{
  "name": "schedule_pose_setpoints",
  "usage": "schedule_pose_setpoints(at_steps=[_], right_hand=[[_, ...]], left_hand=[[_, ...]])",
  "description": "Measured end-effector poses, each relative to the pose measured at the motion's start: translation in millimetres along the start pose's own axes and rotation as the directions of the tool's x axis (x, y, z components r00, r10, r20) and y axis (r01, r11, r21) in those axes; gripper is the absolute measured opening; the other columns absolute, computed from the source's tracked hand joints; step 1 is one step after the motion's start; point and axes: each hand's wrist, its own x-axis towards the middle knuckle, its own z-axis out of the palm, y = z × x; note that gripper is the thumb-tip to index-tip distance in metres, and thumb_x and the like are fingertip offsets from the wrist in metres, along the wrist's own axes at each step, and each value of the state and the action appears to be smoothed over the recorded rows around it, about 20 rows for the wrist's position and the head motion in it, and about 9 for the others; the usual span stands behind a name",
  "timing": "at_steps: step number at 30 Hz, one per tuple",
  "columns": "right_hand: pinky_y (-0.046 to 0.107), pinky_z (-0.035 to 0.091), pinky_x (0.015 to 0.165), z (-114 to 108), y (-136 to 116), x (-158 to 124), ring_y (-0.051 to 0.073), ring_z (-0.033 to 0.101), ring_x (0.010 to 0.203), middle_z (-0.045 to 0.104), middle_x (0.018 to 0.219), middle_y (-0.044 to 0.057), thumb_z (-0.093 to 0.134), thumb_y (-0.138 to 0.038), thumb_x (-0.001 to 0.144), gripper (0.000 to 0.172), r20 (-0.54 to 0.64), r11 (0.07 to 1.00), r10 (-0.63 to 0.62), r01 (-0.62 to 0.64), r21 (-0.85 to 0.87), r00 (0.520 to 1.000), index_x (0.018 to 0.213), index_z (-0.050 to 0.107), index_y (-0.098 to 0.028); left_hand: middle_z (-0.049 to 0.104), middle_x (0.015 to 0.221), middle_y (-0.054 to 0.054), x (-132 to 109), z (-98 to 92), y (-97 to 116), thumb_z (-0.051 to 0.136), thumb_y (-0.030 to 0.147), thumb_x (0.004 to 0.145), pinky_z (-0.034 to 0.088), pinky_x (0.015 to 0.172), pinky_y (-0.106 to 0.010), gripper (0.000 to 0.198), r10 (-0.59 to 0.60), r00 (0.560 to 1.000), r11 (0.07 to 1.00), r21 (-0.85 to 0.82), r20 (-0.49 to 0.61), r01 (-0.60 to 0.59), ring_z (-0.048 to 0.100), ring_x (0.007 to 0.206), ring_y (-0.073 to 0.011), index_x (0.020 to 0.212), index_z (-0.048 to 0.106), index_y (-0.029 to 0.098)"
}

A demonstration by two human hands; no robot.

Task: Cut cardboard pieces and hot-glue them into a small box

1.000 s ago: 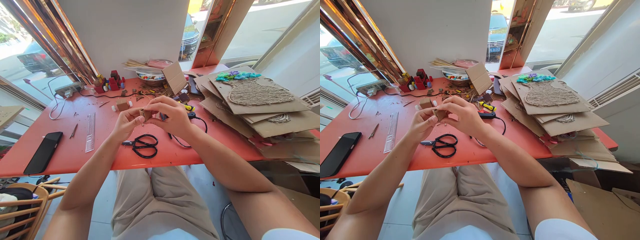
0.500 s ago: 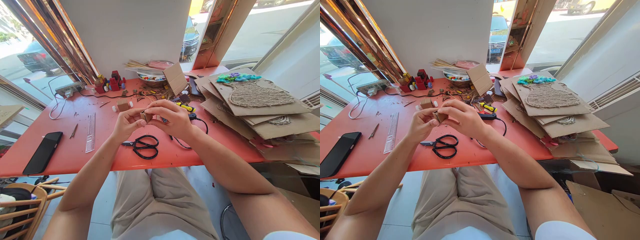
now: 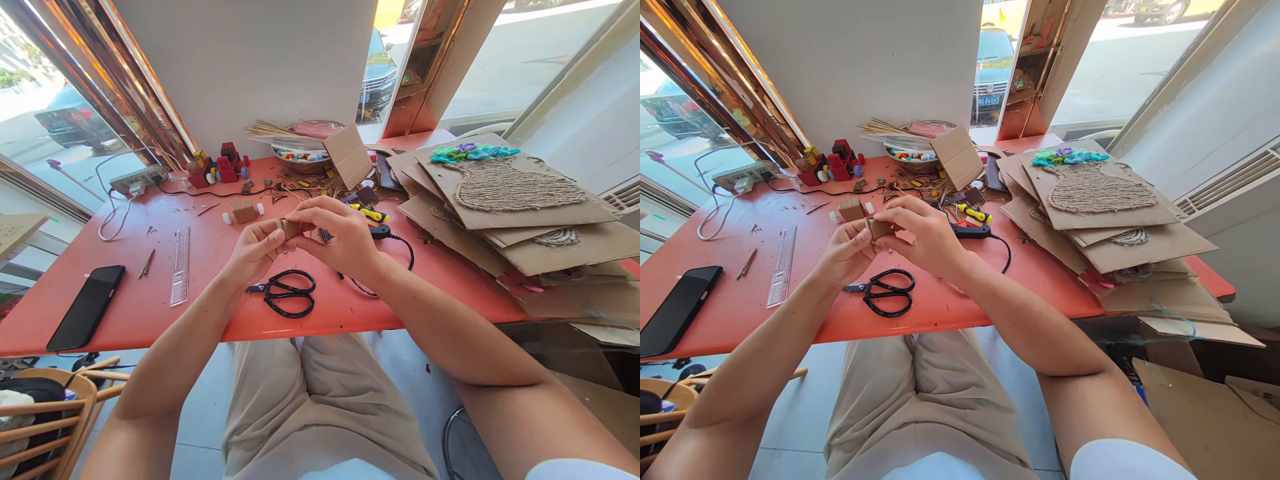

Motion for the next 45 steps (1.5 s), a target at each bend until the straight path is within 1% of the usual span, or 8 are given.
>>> schedule_pose_setpoints(at_steps=[6, 12, 23, 27, 30, 34, 40, 45], right_hand=[[0.032, 0.065, 0.080, -2, 0, 1, 0.017, 0.074, 0.091, 0.078, 0.115, 0.009, 0.068, -0.034, 0.101, 0.022, 0.013, 0.998, 0.024, -0.025, 0.066, 1.000, 0.118, 0.077, -0.023], [0.031, 0.063, 0.078, 0, -1, 2, 0.016, 0.072, 0.086, 0.078, 0.113, 0.008, 0.067, -0.031, 0.100, 0.024, 0.025, 0.997, 0.037, -0.038, 0.067, 0.999, 0.122, 0.076, -0.024], [0.032, 0.062, 0.078, -38, 20, 13, 0.018, 0.073, 0.085, 0.080, 0.108, 0.007, 0.061, -0.040, 0.103, 0.030, -0.100, 0.969, 0.246, -0.245, 0.020, 0.964, 0.123, 0.076, -0.023], [0.032, 0.057, 0.069, -57, 37, 11, 0.018, 0.069, 0.071, 0.078, 0.082, 0.003, 0.068, -0.034, 0.095, 0.017, 0.056, 0.941, 0.335, -0.331, -0.076, 0.940, 0.099, 0.080, -0.022], [0.032, 0.052, 0.062, -75, 51, 4, 0.017, 0.064, 0.061, 0.073, 0.068, 0.000, 0.076, -0.028, 0.085, 0.007, 0.243, 0.922, 0.383, -0.353, -0.160, 0.891, 0.082, 0.079, -0.022], [0.031, 0.048, 0.057, -96, 57, -3, 0.017, 0.063, 0.061, 0.073, 0.071, -0.001, 0.080, -0.028, 0.079, 0.009, 0.378, 0.915, 0.395, -0.322, -0.243, 0.837, 0.087, 0.079, -0.025], [0.033, 0.053, 0.073, -83, 25, 9, 0.030, 0.074, 0.099, 0.079, 0.108, 0.012, 0.073, -0.015, 0.076, 0.040, 0.483, 0.682, 0.692, -0.266, -0.681, 0.537, 0.115, 0.075, -0.020], [0.034, 0.049, 0.068, -58, -5, 25, 0.034, 0.077, 0.098, 0.079, 0.107, 0.020, 0.052, 0.002, 0.083, 0.051, 0.457, 0.562, 0.792, -0.191, -0.805, 0.404, 0.126, 0.072, -0.016]], left_hand=[[0.073, 0.074, -0.002, 1, -0.6, -3, 0.105, 0.049, 0.055, 0.060, 0.068, -0.024, 0.049, -0.083, 0.997, 0.983, -0.166, 0.008, 0.083, 0.067, 0.066, -0.0112, 0.078, 0.077, 0.016], [0.072, 0.071, 0.000, 3, -2.4, -6, 0.097, 0.033, 0.073, 0.062, 0.067, -0.022, 0.030, -0.165, 0.985, 0.962, -0.230, -0.047, 0.150, 0.071, 0.068, -0.0121, 0.077, 0.072, 0.017], [0.074, 0.084, -0.003, 2, -13.5, 7, 0.083, 0.048, 0.090, 0.058, 0.064, -0.020, 0.030, -0.185, 0.974, 0.948, -0.285, -0.127, 0.143, 0.061, 0.063, -0.0082, 0.099, 0.080, 0.019], [0.074, 0.087, -0.003, 1, -16.2, 6, 0.084, 0.047, 0.089, 0.058, 0.066, -0.021, 0.029, -0.174, 0.977, 0.952, -0.276, -0.124, 0.135, 0.062, 0.065, -0.0086, 0.097, 0.080, 0.020], [0.074, 0.089, -0.002, 3, -18.2, 6, 0.082, 0.047, 0.090, 0.058, 0.066, -0.020, 0.030, -0.149, 0.980, 0.954, -0.281, -0.134, 0.107, 0.064, 0.069, -0.0093, 0.106, 0.080, 0.022], [0.076, 0.089, -0.001, 7, -17.7, 10, 0.078, 0.045, 0.095, 0.059, 0.068, -0.018, 0.027, -0.130, 0.967, 0.944, -0.325, -0.220, 0.053, 0.066, 0.071, -0.0091, 0.111, 0.080, 0.023], [0.075, 0.084, -0.002, 8, -7.6, 21, 0.058, 0.043, 0.108, 0.057, 0.064, -0.017, 0.032, -0.211, 0.912, 0.888, -0.460, -0.353, 0.027, 0.066, 0.065, -0.0086, 0.125, 0.077, 0.024], [0.077, 0.088, -0.001, 7, 1.0, 25, 0.055, 0.041, 0.109, 0.055, 0.061, -0.015, 0.032, -0.226, 0.903, 0.865, -0.501, -0.366, 0.013, 0.065, 0.061, -0.0068, 0.135, 0.073, 0.032]])
